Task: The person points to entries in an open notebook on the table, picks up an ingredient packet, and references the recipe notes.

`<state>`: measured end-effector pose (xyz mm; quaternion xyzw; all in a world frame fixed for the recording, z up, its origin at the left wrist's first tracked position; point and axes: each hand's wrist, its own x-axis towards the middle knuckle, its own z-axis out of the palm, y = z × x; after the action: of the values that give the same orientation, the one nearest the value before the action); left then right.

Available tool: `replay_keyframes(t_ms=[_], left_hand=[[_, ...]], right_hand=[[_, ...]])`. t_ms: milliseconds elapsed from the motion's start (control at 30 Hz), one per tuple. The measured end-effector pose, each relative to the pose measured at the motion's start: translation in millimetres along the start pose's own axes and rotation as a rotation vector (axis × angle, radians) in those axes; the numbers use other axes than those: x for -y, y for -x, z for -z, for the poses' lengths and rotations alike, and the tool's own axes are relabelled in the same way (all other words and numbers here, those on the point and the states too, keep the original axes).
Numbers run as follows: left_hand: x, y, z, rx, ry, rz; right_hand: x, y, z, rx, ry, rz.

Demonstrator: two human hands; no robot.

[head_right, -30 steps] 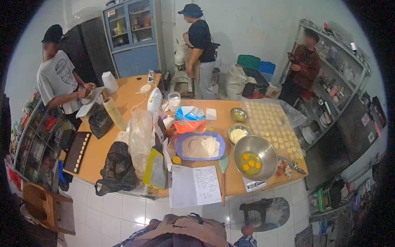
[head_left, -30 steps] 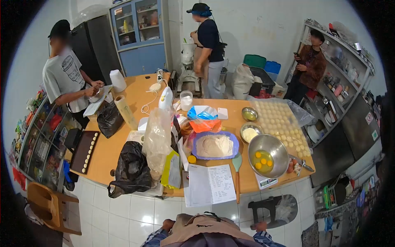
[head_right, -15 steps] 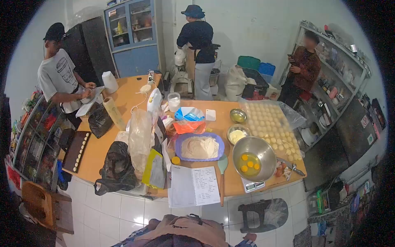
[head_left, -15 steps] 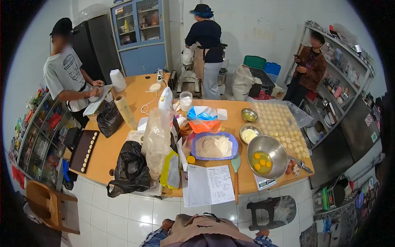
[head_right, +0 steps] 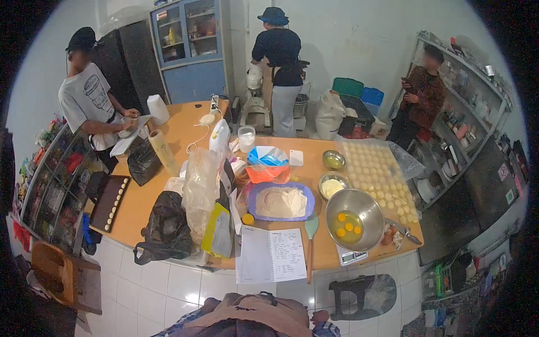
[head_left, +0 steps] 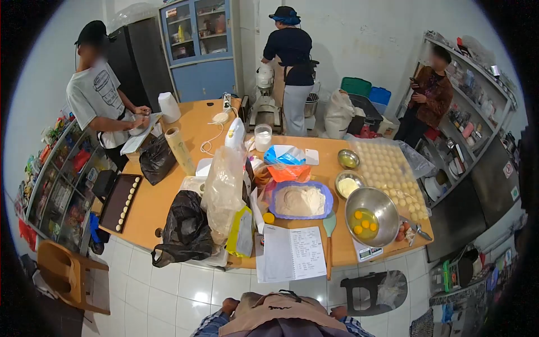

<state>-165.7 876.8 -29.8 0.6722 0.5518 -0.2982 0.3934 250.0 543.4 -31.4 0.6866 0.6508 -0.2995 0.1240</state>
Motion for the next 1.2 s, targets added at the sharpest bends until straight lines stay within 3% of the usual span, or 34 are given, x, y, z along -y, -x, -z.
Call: replay_keyframes(t_ms=[67,133,167,233,300,333,433,533,567,667,767,867,967,1067,1167,1200], left_hand=[[-7,15,9,-0.013,-0.072,-0.04],[7,-2,0,-0.026,-0.213,-0.189],[12,-12,-7,-0.01,-0.137,-0.133],[18,-25,-15,0.02,0.015,-0.021],[18,-19,-12,-0.01,-0.133,-0.131],[19,-18,-11,-0.024,-0.209,-0.186],[17,-20,-13,0.022,-0.116,-0.072],[10,-11,-13,-0.092,0.113,0.059],[20,-12,-10,-0.024,0.03,-0.094],[8,-7,-9,-0.108,0.018,-0.024],[9,4,5,0.008,-0.361,-0.313],[16,-10,-6,-0.063,-0.146,-0.147],[18,-17,-11,-0.021,0.072,0.031],[13,-9,-4,-0.021,0.051,0.01],[0,5,2,-0.086,0.197,0.13],[3,2,1,-0.052,0.128,0.055]], right_hand=[[-49,-29,-73,0.04,-0.013,0.273],[-47,-34,-41,0.153,0.151,0.536],[-42,-34,-18,0.21,0.235,0.667],[-15,-11,24,0.098,0.007,0.331],[0,0,44,0.011,-0.15,0.091],[-6,-6,31,0.02,-0.142,0.071],[-21,-29,-12,0.111,-0.138,0.104],[-35,-47,-42,0.215,-0.233,0.133],[-36,-47,-45,0.166,-0.21,0.068],[-35,-49,-58,-0.087,-0.108,-0.103],[-38,-53,-81,-0.395,0.017,-0.258],[-4,-28,6,-0.193,-0.122,0.001],[-6,-29,-3,-0.258,-0.09,-0.026],[5,-24,11,-0.307,-0.182,-0.059],[7,-25,3,-0.355,-0.237,-0.094],[0,-31,-10,-0.332,-0.227,-0.119]])
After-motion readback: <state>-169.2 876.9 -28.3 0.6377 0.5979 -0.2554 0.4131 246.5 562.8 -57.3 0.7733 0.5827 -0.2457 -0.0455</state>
